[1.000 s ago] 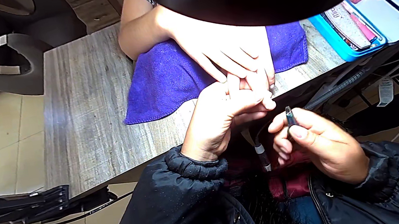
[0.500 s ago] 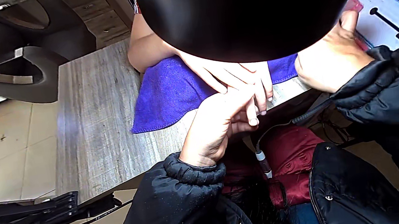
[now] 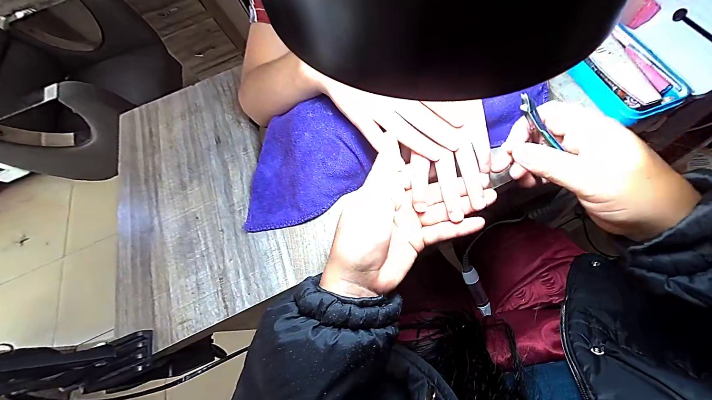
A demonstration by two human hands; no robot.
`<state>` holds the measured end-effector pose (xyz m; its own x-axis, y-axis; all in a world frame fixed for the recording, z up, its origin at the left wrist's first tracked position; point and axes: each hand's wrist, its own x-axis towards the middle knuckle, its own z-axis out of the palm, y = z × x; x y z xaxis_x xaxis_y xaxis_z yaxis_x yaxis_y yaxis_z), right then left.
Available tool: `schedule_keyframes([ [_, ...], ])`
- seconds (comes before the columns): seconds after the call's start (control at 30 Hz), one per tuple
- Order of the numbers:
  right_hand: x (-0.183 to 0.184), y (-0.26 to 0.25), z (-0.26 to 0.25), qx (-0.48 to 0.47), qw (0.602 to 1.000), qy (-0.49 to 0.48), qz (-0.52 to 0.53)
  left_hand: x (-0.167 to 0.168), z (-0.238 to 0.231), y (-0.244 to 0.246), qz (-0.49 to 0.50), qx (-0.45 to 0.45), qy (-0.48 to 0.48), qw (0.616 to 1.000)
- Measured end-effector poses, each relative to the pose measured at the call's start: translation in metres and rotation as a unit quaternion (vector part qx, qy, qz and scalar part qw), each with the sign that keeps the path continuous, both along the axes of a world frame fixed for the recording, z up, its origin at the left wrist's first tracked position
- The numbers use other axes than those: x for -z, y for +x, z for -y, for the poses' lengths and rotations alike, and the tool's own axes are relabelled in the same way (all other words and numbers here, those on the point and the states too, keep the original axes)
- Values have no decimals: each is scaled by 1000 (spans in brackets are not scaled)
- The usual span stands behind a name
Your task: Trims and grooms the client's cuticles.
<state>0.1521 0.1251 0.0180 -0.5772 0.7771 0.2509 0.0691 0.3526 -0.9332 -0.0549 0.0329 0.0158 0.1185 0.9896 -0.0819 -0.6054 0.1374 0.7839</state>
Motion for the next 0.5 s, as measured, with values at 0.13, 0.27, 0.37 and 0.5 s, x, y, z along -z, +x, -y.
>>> schedule_keyframes([
  [0.13, -2, -17, 2, 12, 995, -77, -57, 5, 3, -6, 23, 17, 28, 999],
  [0.27, -7, -23, 4, 25, 992, -106, -66, 5, 5, -7, 30, 19, 17, 999],
  [0.37, -7, -24, 3, 12, 989, -125, -82, 5, 6, -7, 28, 18, 19, 999],
  [0.5, -9, -24, 2, -1, 981, -172, -87, 6, 7, -9, 23, 19, 24, 999],
])
